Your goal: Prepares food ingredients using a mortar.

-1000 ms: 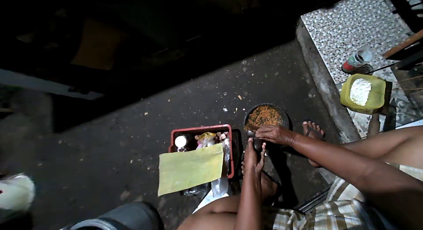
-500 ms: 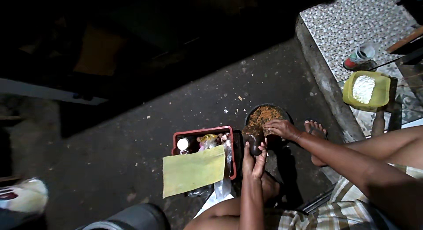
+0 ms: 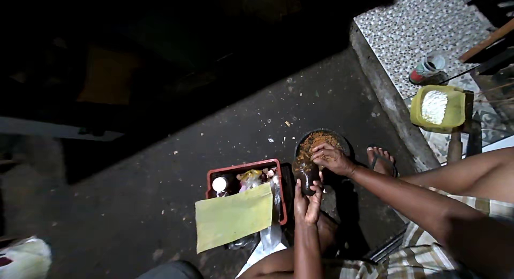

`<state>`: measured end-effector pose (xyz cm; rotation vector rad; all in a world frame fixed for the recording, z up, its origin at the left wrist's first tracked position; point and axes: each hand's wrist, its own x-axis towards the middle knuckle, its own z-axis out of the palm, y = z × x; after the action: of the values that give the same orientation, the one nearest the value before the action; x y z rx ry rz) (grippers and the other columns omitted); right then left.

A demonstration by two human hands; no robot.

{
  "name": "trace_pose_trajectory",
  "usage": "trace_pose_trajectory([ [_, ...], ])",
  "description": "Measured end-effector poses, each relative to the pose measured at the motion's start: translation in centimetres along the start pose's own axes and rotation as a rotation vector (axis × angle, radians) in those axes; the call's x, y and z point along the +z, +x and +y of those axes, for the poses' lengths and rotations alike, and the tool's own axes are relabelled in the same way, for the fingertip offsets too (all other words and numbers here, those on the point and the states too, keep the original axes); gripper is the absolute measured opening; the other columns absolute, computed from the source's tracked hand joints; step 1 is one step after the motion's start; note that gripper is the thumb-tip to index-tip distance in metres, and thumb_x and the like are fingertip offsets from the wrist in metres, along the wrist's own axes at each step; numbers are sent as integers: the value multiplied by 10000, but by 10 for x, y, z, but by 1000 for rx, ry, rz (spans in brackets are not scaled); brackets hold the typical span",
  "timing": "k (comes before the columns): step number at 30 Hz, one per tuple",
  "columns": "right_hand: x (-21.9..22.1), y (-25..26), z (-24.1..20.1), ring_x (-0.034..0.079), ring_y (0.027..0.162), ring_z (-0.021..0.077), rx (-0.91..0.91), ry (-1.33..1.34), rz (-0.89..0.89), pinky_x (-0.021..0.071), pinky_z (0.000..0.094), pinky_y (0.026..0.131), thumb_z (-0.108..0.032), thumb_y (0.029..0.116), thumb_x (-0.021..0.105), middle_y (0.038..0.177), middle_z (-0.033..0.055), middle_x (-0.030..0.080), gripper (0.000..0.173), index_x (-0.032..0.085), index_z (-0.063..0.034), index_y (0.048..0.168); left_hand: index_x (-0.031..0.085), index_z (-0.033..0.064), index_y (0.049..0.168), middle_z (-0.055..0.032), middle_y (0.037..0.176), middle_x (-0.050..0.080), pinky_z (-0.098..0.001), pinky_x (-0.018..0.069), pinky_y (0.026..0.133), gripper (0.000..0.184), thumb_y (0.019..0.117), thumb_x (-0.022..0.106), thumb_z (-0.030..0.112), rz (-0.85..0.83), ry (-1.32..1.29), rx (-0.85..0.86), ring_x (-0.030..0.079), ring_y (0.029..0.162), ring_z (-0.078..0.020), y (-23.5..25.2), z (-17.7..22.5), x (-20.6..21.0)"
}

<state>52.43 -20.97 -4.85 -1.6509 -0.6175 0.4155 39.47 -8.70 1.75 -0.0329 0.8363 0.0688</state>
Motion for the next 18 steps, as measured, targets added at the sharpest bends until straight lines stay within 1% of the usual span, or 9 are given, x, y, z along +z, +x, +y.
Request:
trace_pose_trajectory([
  [2,3,1,3,643,1165,144,-3,24,46,539,301,999,-214,975,694,1246,116,683,203,786,-45,1037,538,-14,1195,-218,1010,683,-246,605,612,458,1094,297,363,-43,-11,-22,721,727,-225,-3,0,-1],
  [4,4,3,3,648,1148,153,26,53,75,548,307,970,-183,971,694,1245,127,680,187,780,-27,1030,554,-32,1196,-249,1052,684,-258,605,613,421,1082,369,329,-113,-26,-58,723,731,-241,-4,2,-7],
  [7,1,4,2,641,1145,151,138,86,37,558,287,929,-157,990,669,1258,132,667,189,765,-10,1058,592,-39,1163,-238,1035,690,-256,600,608,380,1044,489,307,-183,-44,-106,718,717,-233,-5,3,-15],
  [10,-6,7,10,623,1234,221,305,-61,-95,498,344,1055,-172,1038,603,1317,178,661,260,746,-6,1179,618,-44,1164,-250,1085,693,-250,593,595,384,997,583,301,-252,-50,-153,716,703,-229,-5,4,-19],
  [12,-13,12,8,618,1221,244,370,-130,-136,478,375,1070,-199,1033,621,1298,181,663,262,754,-30,1183,637,-33,1166,-256,1125,691,-254,593,600,394,948,668,294,-308,-27,-167,723,724,-233,-5,5,-22],
  [14,-21,19,-3,630,1121,244,355,-123,-97,514,398,997,-217,984,710,1205,168,666,220,779,-46,1105,649,-16,1184,-256,1163,683,-265,598,632,430,895,744,287,-362,11,-175,729,773,-245,-6,7,-26],
  [16,-25,23,-6,667,995,216,220,-154,-17,557,392,918,-186,947,754,1089,141,690,169,780,-40,1029,656,2,1187,-257,1171,685,-279,602,638,450,862,785,286,-351,84,-159,732,786,-252,-7,11,-28],
  [17,-25,25,-1,684,969,214,149,-209,11,568,395,904,-175,950,746,1055,132,709,156,775,-39,1021,643,2,1187,-255,1142,691,-282,602,634,435,891,761,298,-316,151,-116,728,774,-249,-8,13,-28],
  [18,-24,26,9,700,995,238,124,-296,-8,568,421,929,-155,970,708,1075,140,726,157,768,-35,1053,619,3,1178,-234,1068,701,-282,605,618,381,960,677,310,-247,242,-47,720,739,-235,-11,14,-25],
])
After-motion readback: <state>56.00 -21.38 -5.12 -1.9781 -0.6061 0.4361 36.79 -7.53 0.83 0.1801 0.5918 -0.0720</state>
